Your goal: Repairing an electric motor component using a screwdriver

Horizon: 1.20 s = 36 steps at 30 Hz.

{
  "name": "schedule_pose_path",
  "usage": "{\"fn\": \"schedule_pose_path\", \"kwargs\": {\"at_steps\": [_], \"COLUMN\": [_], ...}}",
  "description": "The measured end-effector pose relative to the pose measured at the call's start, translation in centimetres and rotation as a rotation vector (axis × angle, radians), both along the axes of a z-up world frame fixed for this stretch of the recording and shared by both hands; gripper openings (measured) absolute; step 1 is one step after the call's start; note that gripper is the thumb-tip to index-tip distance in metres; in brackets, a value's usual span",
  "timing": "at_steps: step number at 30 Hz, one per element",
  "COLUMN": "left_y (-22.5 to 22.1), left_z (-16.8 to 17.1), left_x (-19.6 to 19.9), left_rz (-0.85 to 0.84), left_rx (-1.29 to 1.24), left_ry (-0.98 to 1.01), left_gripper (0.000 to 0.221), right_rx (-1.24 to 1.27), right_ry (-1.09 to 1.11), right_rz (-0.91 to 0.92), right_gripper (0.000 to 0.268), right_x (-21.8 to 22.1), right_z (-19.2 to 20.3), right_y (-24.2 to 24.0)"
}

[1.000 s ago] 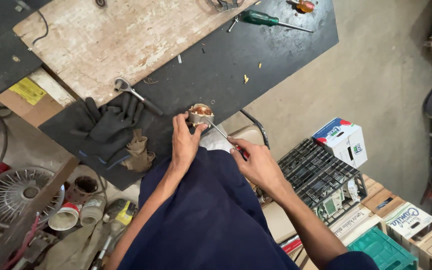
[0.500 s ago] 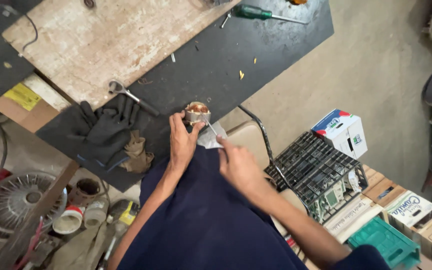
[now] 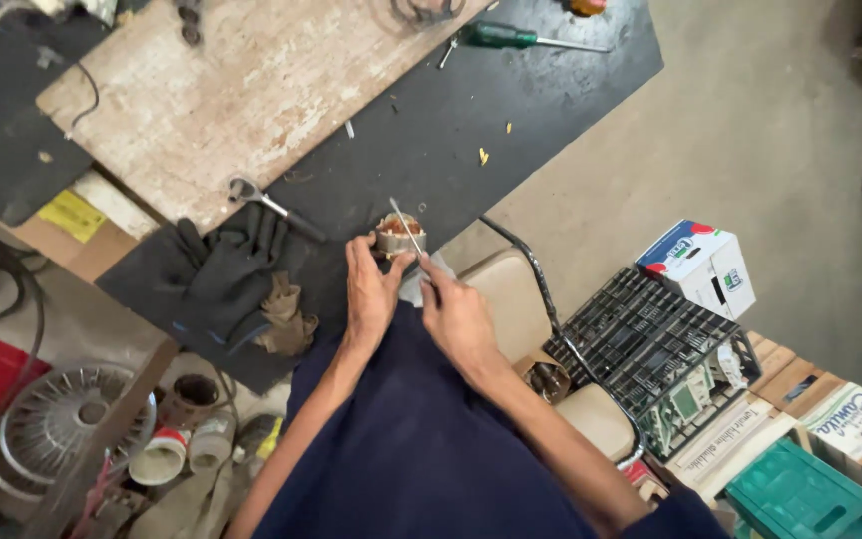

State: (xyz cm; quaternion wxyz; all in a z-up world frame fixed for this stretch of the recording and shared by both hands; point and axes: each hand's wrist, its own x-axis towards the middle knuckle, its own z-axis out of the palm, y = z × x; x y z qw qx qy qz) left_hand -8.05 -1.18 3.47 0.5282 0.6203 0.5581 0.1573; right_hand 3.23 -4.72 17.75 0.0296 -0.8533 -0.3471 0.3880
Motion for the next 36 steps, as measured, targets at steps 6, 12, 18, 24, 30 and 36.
{"fn": "schedule_pose_path", "kwargs": {"at_steps": [6,12,18,24,30,36], "left_y": [-0.3,0.1,-0.2,0.6,-0.2,-0.3], "left_z": [-0.4,0.1,-0.9,1.8,-0.2,-0.5], "left_x": [0.5,0.3,0.2,0.8,0.3,-0.1], "left_rz": [0.021,0.04,0.056,0.068,0.058,0.037], "left_rx": [-0.044,-0.077,-0.116,-0.087,-0.06,-0.097], "left_ry": [0.016,-0.004,-0.012,-0.021,-0.032,0.01], "left_gripper": [0.063,0.063,0.065,0.06,0.06,0.063], "right_rx": [-0.111,-0.205,-0.212,-0.063,0.025,0.084], "right_ry": [0.072,0.119,0.028,-0.119,-0.08,0.003], "right_rz": [-0.112,-0.072,0.116,0.112,0.053,-0.023], "right_gripper": [0.038,0.037,0.039,0.041,0.04,0.037], "right_x": [2.6,3.3,0.6,-2.6,-2.2,0.9], "right_z": [6.6,5.2,5.6,2.4,0.1,0.1], "right_y": [-0.4,-1.6,-0.1,-3.7,-1.8,-2.3]}}
